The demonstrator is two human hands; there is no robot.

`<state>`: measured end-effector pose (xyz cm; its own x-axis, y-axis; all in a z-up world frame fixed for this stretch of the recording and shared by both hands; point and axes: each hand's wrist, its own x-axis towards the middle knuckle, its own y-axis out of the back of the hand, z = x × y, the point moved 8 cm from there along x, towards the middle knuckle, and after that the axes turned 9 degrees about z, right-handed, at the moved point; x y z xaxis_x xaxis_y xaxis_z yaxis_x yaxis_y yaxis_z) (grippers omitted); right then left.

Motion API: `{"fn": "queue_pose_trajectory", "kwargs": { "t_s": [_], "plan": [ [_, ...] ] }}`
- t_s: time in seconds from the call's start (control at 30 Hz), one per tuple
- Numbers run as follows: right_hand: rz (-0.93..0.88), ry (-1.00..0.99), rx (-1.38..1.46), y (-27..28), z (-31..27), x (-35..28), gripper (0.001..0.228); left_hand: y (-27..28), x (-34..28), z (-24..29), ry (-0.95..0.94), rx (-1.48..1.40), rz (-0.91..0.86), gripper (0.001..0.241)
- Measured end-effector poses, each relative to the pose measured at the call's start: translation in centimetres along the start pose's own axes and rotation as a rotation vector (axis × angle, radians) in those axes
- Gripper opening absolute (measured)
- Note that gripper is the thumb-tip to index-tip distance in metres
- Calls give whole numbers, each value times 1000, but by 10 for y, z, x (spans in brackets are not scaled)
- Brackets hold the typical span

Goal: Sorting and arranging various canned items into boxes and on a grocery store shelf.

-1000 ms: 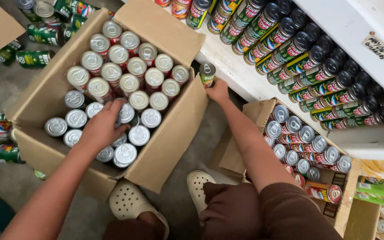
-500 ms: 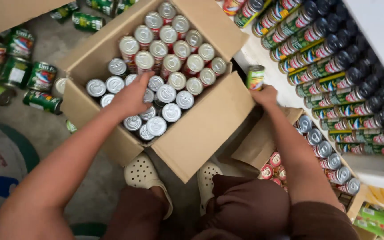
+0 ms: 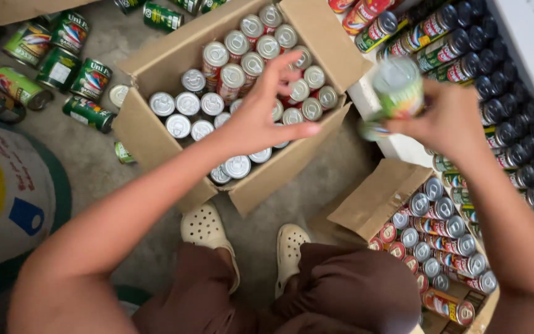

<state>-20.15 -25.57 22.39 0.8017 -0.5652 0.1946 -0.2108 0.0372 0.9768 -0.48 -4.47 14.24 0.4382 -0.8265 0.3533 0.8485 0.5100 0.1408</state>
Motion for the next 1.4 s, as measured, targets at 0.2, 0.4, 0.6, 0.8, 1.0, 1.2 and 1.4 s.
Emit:
{"fn": "queue_pose_trajectory", "kwargs": {
  "t_s": [0.2,0.4,0.6,0.8,1.0,1.2,1.4],
  "plan": [
    [-352,276,361,-39,-173,60,56,-11,-26,-53,22,-194,240,90],
    [-498,201,680,-123,-292,85,61,101,-65,-97,217,-420,760,77],
    [-11,708,747,-144,-308,24,54,215,-124,-210,328,-588,1026,58],
    [-216,847,170,-181,-286,-89,57,289,-264,-352,490,-365,1366,45],
    [-271,694,-32,-251,-307,-83,56,286,-320,-320,762,379,1317,59],
    [-207,670,122,-283,-287,-96,24,281,-312,-354,953,795,1033,81],
    [-176,790,71,-278,-274,-117,21,252,-153,-189,319,1207,857,73]
  ]
}}
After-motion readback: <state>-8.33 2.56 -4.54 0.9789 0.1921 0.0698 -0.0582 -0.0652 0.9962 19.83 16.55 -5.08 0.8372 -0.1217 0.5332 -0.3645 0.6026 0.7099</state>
